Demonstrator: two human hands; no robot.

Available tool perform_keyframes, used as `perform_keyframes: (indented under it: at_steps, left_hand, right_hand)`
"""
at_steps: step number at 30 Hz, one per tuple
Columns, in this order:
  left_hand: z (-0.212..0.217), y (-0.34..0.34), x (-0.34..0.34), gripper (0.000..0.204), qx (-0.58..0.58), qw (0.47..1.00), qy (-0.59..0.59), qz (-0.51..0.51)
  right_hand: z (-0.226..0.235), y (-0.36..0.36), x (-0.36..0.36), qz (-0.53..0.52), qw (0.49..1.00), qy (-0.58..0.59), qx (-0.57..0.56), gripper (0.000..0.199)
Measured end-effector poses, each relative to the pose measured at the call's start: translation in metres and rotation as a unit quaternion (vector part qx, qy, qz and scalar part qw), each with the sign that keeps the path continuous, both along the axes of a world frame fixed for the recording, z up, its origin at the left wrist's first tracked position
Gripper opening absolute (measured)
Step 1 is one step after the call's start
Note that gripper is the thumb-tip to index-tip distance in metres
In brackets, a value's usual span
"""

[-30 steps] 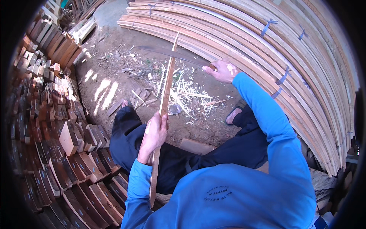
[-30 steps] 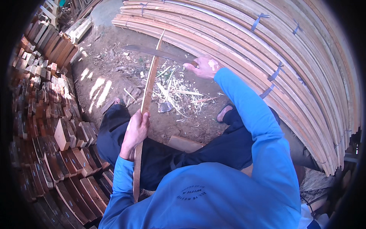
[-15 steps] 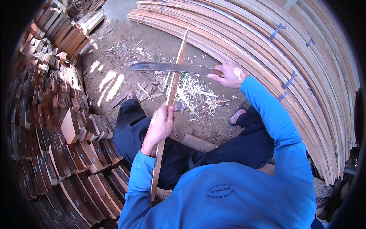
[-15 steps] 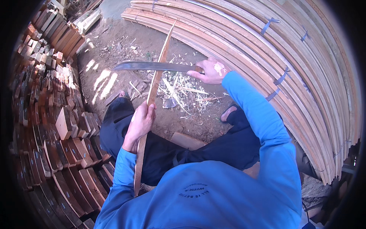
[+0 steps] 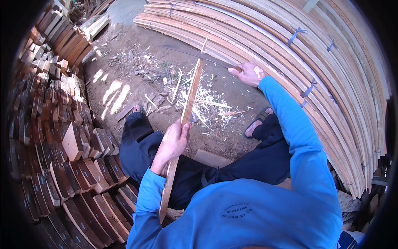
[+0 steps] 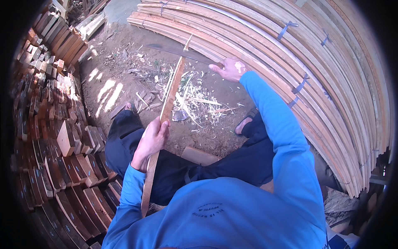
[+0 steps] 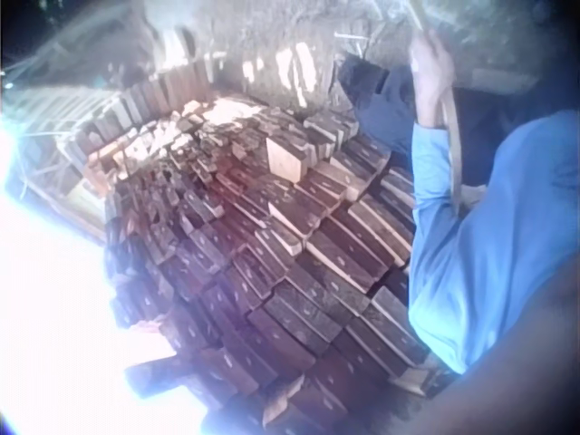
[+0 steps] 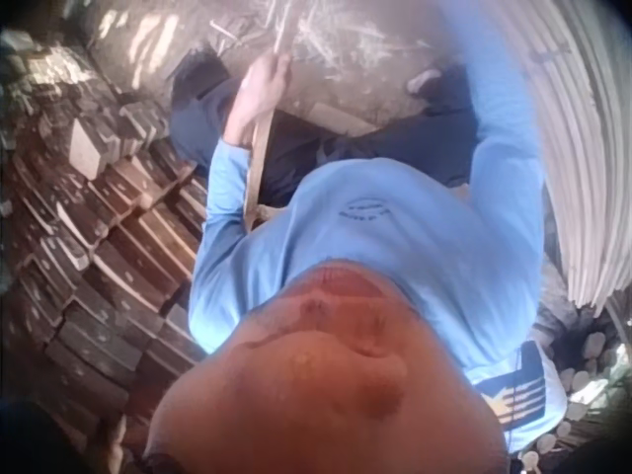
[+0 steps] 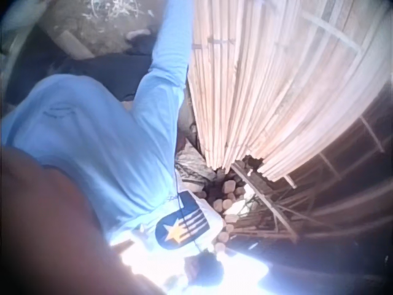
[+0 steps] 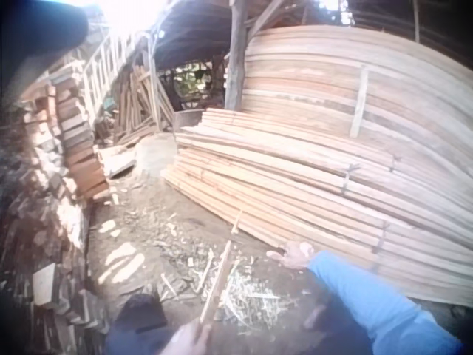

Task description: The person shaves a long piece of wood using a large blade, removing thin strips while holding the wood steady by hand.

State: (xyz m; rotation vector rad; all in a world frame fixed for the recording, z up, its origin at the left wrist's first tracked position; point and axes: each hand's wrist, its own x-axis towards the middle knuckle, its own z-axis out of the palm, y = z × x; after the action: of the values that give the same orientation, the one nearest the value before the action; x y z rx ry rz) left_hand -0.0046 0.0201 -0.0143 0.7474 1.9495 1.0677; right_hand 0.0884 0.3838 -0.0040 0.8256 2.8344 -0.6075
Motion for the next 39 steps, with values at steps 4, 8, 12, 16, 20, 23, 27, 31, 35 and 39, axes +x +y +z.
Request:
perform_keyframes:
  at_steps: [4, 8, 12, 16, 20, 23, 27, 31, 35, 39]
  left_hand:
    - [-0.008, -0.008, -0.008, 0.019, 0.007, 0.998, 0.061, -0.010]
    - [0.000, -0.005, 0.005, 0.019, 0.004, 1.000, 0.001, -0.018]
    - [-0.006, -0.012, -0.005, 0.019, 0.016, 1.000, 0.004, 0.025]
    - [-0.003, -0.005, -0.003, 0.019, 0.023, 0.999, 0.036, 0.000]
    - [-0.002, 0.000, -0.003, 0.019, 0.006, 0.998, 0.063, 0.013]
    - [-0.006, -0.004, -0.007, 0.019, 0.017, 0.999, 0.004, 0.033]
    - [0.013, -0.004, -0.001, 0.018, -0.002, 1.000, -0.025, 0.016]
    - [0.008, -0.011, 0.000, 0.019, 0.018, 0.997, -0.071, 0.021]
    - [0.028, -0.005, -0.004, 0.019, 0.033, 0.993, -0.090, 0.061]
    - [0.019, -0.003, -0.006, 0.021, 0.054, 0.991, -0.105, 0.069]
  right_hand:
    - [0.019, -0.019, 0.010, 0.113, 0.993, 0.015, -0.004, 0.079]
    - [-0.011, 0.029, 0.005, -0.087, 0.995, -0.002, 0.053, 0.079]
    - [0.009, 0.013, 0.013, -0.036, 0.999, 0.020, -0.005, 0.078]
    - [0.015, 0.012, 0.026, 0.076, 0.997, -0.007, 0.015, 0.073]
    - [0.007, -0.004, 0.006, 0.056, 0.997, -0.022, 0.041, 0.075]
    - [0.010, -0.031, -0.001, 0.087, 0.995, 0.028, 0.041, 0.071]
    - [0.008, -0.015, 0.009, 0.051, 0.997, 0.039, 0.037, 0.072]
    - [0.008, 0.018, 0.007, -0.104, 0.994, 0.007, 0.033, 0.076]
    - [0.028, 0.000, 0.024, -0.010, 1.000, -0.025, 0.015, 0.070]
    - [0.011, -0.019, 0.044, 0.086, 0.992, -0.058, 0.066, 0.064]
